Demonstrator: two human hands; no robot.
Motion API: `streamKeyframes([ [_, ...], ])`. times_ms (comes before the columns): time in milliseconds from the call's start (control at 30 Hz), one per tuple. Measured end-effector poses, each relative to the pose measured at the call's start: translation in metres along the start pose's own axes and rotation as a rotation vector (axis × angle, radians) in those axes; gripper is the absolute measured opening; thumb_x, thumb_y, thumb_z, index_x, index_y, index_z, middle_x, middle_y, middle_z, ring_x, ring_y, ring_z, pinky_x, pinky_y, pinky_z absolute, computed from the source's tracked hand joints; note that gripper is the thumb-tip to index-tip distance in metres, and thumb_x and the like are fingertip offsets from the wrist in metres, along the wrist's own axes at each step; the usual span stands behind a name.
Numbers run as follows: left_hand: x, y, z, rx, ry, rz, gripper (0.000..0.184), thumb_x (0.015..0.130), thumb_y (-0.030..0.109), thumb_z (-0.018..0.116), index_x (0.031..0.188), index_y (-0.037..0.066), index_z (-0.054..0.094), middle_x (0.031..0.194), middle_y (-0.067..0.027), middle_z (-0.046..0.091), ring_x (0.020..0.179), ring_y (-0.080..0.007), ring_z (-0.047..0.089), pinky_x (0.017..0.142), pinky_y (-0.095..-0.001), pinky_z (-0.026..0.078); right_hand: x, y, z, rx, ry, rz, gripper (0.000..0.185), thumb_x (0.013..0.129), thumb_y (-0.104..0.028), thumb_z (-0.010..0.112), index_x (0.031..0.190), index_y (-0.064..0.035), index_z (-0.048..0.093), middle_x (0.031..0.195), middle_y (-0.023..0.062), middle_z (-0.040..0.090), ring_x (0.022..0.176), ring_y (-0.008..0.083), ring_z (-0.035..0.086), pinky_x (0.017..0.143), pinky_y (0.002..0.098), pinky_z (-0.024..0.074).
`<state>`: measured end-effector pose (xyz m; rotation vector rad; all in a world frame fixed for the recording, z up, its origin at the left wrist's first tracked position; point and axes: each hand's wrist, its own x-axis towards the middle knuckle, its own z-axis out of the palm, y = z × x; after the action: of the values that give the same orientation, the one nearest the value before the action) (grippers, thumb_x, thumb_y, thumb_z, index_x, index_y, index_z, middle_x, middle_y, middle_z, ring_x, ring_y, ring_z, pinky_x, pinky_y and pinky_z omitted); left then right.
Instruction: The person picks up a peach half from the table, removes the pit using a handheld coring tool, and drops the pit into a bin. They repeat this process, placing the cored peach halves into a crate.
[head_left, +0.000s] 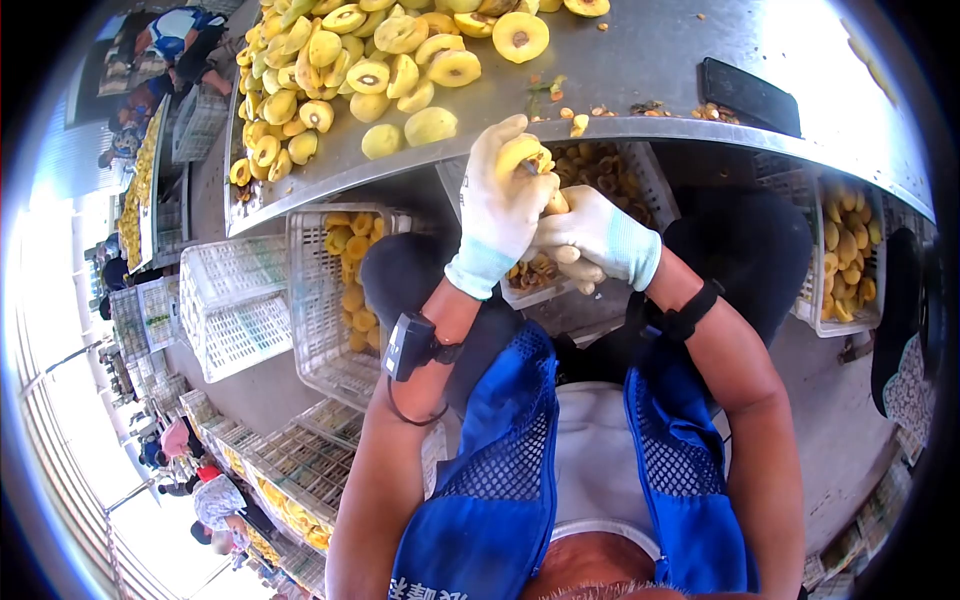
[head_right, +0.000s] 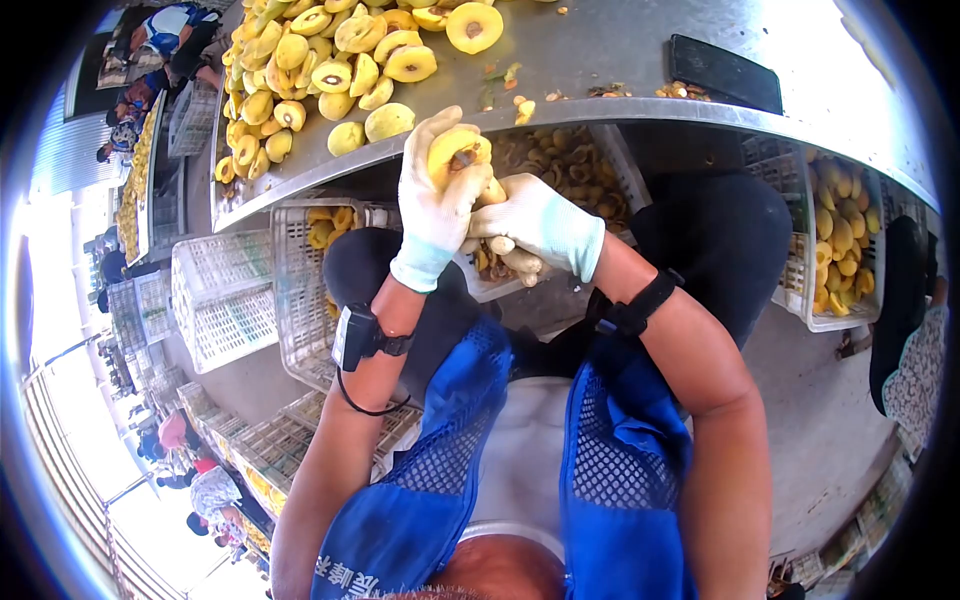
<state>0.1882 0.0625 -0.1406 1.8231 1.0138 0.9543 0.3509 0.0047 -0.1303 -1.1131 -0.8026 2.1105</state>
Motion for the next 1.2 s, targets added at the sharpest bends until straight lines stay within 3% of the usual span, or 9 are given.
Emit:
streamKeyframes([
  [100, 0.000, 0.008, 0.000, 0.028, 0.011, 0.058, 0.052, 0.082, 0.000, 0.069, 0.133, 0.000, 0.057, 0.130, -0.0147, 0.061, 0.108, -0.0208, 0.066, 0.094, -0.0336, 0.056, -0.004, -0.004, -0.001, -0.005, -0.032, -0.019, 0.020, 0.089, -0.019, 0.073, 0.082, -0.0011, 0.068, 0.060, 0.0021, 0.060, 0.039, 0.0129, 0.055, 0.037, 0.0287, 0.0458],
  [300, -0.001, -0.001, -0.001, -0.276, -0.055, -0.097, 0.050, 0.084, -0.002, 0.065, 0.133, -0.002, 0.057, 0.129, -0.0139, 0.061, 0.109, -0.0200, 0.066, 0.095, -0.0319, 0.055, -0.002, -0.009, 0.006, -0.438, 0.155, -0.145, 0.021, 0.090, -0.019, 0.071, 0.087, 0.0011, 0.071, 0.062, 0.0036, 0.062, 0.043, 0.0124, 0.057, 0.043, 0.0292, 0.0481],
  [500, 0.004, -0.002, -0.003, -0.362, -0.083, -0.128, 0.042, 0.089, 0.001, 0.064, 0.130, -0.002, 0.060, 0.123, -0.0125, 0.065, 0.106, -0.0178, 0.067, 0.093, -0.0298, 0.055, 0.000, -0.006, -0.009, 0.034, -0.142, 0.072, 0.024, 0.091, -0.018, 0.072, 0.090, 0.0061, 0.070, 0.056, 0.0023, 0.055, 0.033, 0.0129, 0.046, 0.033, 0.0303, 0.0417],
  [633, 0.006, 0.000, -0.011, -0.520, -0.142, -0.164, 0.033, 0.101, 0.018, 0.062, 0.125, -0.004, 0.063, 0.108, -0.0128, 0.071, 0.095, -0.0176, 0.069, 0.088, -0.0300, 0.056, 0.002, 0.001, -0.010, 0.156, -0.243, 0.090, 0.026, 0.094, -0.017, 0.071, 0.093, 0.0091, 0.068, 0.054, 0.0012, 0.050, 0.030, 0.0120, 0.042, 0.029, 0.0296, 0.0393],
  [700, 0.005, -0.008, -0.013, -0.606, -0.164, -0.217, 0.042, 0.106, 0.032, 0.060, 0.124, -0.007, 0.063, 0.100, -0.0150, 0.072, 0.088, -0.0188, 0.069, 0.084, -0.0305, 0.057, 0.003, 0.005, -0.007, 0.152, -0.248, 0.088, 0.026, 0.094, -0.016, 0.071, 0.094, 0.0096, 0.068, 0.057, 0.0025, 0.054, 0.031, 0.0116, 0.043, 0.029, 0.0296, 0.0388],
  [933, 0.005, -0.001, -0.007, -0.661, -0.107, -0.268, 0.047, 0.108, 0.037, 0.054, 0.109, -0.008, 0.069, 0.091, -0.0158, 0.072, 0.080, -0.0189, 0.068, 0.076, -0.0294, 0.056, 0.008, 0.017, -0.009, 0.305, -0.359, 0.091, 0.025, 0.097, -0.014, 0.068, 0.097, 0.0107, 0.066, 0.074, 0.0097, 0.065, 0.034, 0.0115, 0.047, 0.028, 0.0301, 0.0403],
  [1033, 0.002, -0.005, -0.007, -0.788, -0.147, -0.297, 0.052, 0.108, 0.043, 0.053, 0.112, -0.006, 0.068, 0.091, -0.0155, 0.071, 0.082, -0.0217, 0.068, 0.077, -0.0323, 0.056, 0.000, 0.007, 0.000, 0.280, -0.276, 0.179, 0.025, 0.096, -0.014, 0.069, 0.097, 0.0113, 0.066, 0.066, 0.0085, 0.061, 0.033, 0.0119, 0.046, 0.028, 0.0297, 0.0399],
  [1133, -0.002, -0.011, 0.001, -1.172, -0.199, -0.382, 0.056, 0.109, 0.048, 0.046, 0.116, -0.004, 0.066, 0.089, -0.0154, 0.070, 0.088, -0.0254, 0.067, 0.077, -0.0360, 0.057, -0.008, -0.001, 0.011, 0.127, -0.443, 0.041, 0.024, 0.094, -0.012, 0.070, 0.096, 0.0118, 0.066, 0.050, 0.0033, 0.049, 0.031, 0.0124, 0.044, 0.028, 0.0294, 0.0380],
  [1200, 0.002, -0.004, -0.005, -1.007, -0.005, -0.320, 0.053, 0.111, 0.043, 0.043, 0.114, -0.005, 0.066, 0.090, -0.0170, 0.072, 0.080, -0.0232, 0.067, 0.076, -0.0330, 0.056, -0.012, -0.001, 0.011, 0.154, -0.420, -0.012, 0.024, 0.095, -0.012, 0.069, 0.095, 0.0118, 0.066, 0.049, 0.0020, 0.046, 0.031, 0.0120, 0.043, 0.030, 0.0289, 0.0402],
])
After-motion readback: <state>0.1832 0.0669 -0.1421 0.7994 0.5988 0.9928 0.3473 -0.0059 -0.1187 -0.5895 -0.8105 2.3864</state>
